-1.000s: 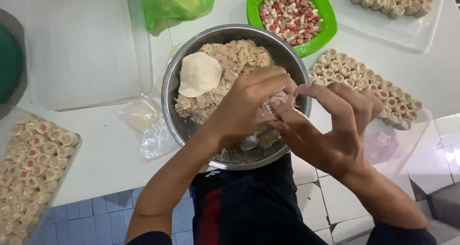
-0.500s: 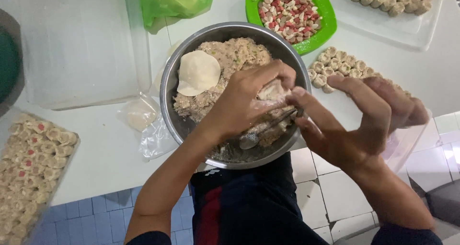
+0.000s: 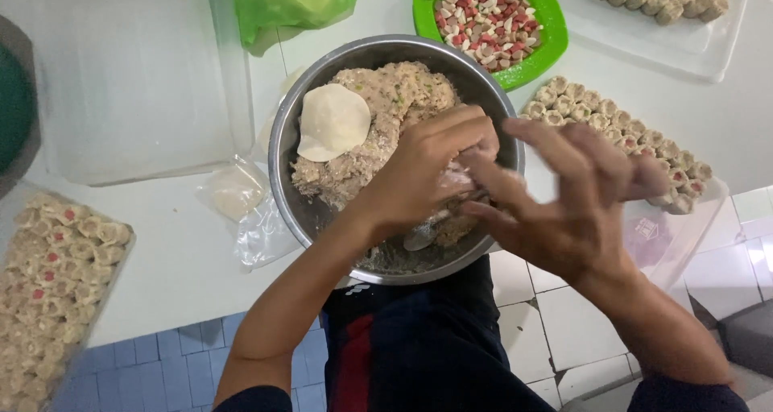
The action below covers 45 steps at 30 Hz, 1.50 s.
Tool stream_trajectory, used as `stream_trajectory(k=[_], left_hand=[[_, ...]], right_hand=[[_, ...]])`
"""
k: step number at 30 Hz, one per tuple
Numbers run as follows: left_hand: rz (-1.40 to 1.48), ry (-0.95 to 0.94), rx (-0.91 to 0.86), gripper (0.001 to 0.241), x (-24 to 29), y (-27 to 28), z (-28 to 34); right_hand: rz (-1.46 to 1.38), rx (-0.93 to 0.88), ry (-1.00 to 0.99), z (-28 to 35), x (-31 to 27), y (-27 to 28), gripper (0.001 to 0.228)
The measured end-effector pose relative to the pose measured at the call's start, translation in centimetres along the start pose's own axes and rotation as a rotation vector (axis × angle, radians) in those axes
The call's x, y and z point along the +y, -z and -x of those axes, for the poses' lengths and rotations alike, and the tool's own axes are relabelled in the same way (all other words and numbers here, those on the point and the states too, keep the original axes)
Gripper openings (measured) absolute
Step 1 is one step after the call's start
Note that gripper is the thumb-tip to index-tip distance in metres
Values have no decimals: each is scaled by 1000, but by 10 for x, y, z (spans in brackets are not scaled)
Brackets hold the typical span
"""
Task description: The person scoops meat filling onto round wonton wrappers, adds a small piece of sausage, folds the wrapper into a wonton, and places it on a tray. The process is repeated continuously.
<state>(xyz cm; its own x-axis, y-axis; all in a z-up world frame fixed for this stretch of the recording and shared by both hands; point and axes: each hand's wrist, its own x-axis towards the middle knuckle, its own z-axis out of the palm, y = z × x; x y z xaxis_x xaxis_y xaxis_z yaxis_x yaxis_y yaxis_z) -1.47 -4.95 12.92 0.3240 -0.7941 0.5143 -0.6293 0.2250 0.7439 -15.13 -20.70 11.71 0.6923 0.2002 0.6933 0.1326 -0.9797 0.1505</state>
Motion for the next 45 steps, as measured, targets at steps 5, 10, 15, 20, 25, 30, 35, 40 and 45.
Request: stream_trajectory(k=[5, 10, 15, 20, 25, 30, 35, 40, 45], left_hand=[[8, 236, -31, 27, -1, 6, 6], [244, 92, 196, 29, -8, -2, 9], [277, 142, 263, 34, -10, -12, 9], [161, 104, 306, 75, -15, -21, 10], [236, 305, 46, 115, 8, -18, 13], [383, 409, 249, 58, -21, -24, 13], [804, 187, 386, 83, -27, -34, -1], [669, 283, 338, 88, -7, -33, -9], [298, 194, 117, 75, -30, -13, 8]], right_hand=[[-134, 252, -118, -11, 9, 15, 43], [-160, 166, -144, 0, 10, 3, 36], [-217, 50, -90, -7, 5, 4, 20], [-307, -130, -96, -16, -10, 3, 42], [-364, -236, -176, -40, -22, 1, 33], [-702, -273, -279, -42, -18, 9, 41], [-846, -228, -342, -40, -34, 2, 43], [-912, -190, -541, -20, -40, -8, 48], [-973, -206, -665, 14, -12, -1, 37]])
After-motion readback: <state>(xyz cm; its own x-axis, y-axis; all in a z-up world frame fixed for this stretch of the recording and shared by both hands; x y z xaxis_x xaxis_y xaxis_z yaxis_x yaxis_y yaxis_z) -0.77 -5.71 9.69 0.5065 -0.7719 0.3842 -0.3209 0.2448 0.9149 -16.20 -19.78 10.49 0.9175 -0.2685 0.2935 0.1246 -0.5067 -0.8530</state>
